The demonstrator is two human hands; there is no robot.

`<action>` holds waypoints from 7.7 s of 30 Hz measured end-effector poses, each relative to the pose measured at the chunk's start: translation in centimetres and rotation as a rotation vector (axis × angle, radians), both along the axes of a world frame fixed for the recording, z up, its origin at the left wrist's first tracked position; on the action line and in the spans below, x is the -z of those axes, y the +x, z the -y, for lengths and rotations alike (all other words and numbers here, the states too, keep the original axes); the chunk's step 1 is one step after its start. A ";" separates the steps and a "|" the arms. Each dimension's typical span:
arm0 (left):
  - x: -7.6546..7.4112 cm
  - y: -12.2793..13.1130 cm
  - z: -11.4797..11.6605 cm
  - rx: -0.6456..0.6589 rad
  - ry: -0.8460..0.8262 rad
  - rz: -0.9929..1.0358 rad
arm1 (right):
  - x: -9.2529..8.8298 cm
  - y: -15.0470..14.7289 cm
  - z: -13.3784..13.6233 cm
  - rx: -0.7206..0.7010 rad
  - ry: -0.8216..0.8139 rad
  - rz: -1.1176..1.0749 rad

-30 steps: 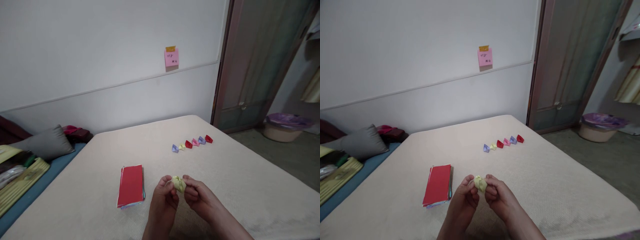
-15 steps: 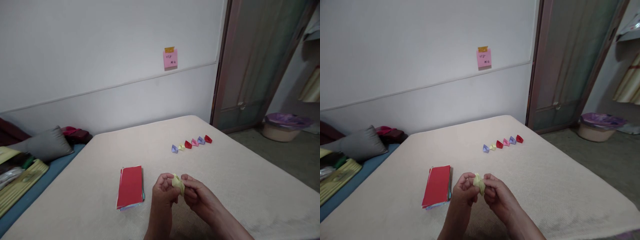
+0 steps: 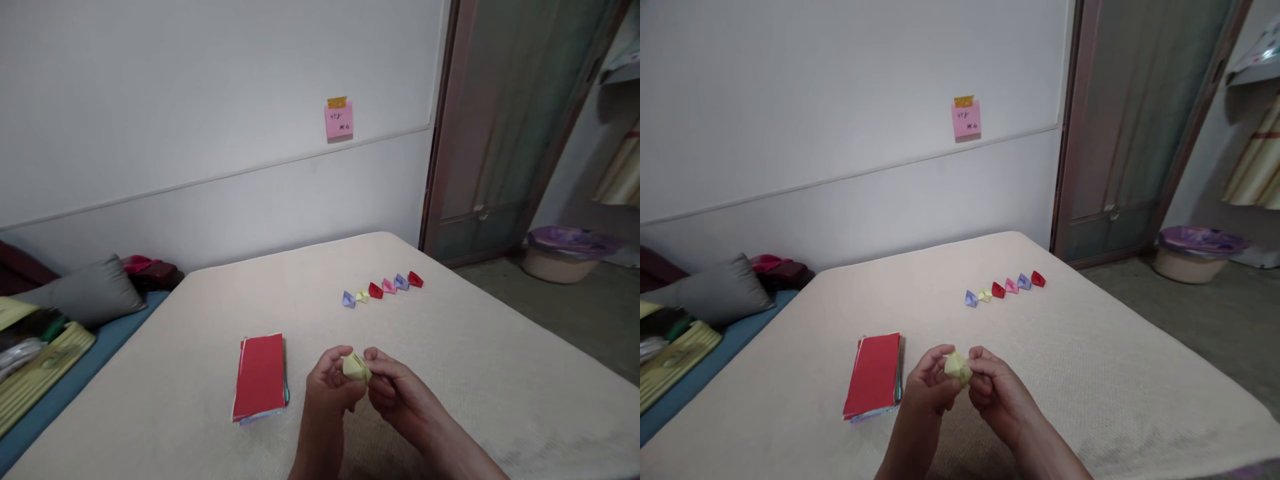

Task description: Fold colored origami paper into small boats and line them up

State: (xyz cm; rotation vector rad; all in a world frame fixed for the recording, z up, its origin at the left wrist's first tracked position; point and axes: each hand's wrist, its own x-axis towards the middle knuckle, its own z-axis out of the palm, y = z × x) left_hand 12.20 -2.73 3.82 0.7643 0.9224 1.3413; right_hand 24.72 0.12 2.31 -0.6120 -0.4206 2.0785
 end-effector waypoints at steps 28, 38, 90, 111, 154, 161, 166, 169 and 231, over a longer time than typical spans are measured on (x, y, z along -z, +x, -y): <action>0.1 -0.3 0.1 0.005 0.054 -0.145 | 0.3 0.1 0.0 -0.012 0.001 0.087; -0.1 -0.9 0.2 -0.178 0.319 -0.720 | -0.2 0.1 0.1 -0.020 -0.015 0.103; -1.0 -1.2 1.5 -0.220 0.461 -1.109 | -0.2 -0.3 1.8 0.509 1.236 1.449; -0.4 -1.8 1.0 -0.172 0.498 -1.302 | -0.3 -0.3 1.7 0.367 1.360 1.748; -0.4 -2.1 0.2 -0.245 0.316 -0.747 | -0.2 -1.4 1.0 0.076 0.305 0.216; 0.4 -1.9 0.1 -0.238 0.314 -0.764 | -0.9 -1.7 1.6 0.110 0.268 0.173; 0.5 -1.7 0.2 -0.301 0.300 -0.798 | -1.4 -1.5 1.6 0.201 0.334 0.405; 0.6 -1.6 0.1 -0.321 0.290 -0.800 | -1.3 -1.4 1.5 0.209 0.350 0.430; 0.3 0.3 1.3 -0.460 0.392 -0.778 | 0.9 -2.0 1.4 0.154 0.179 -0.103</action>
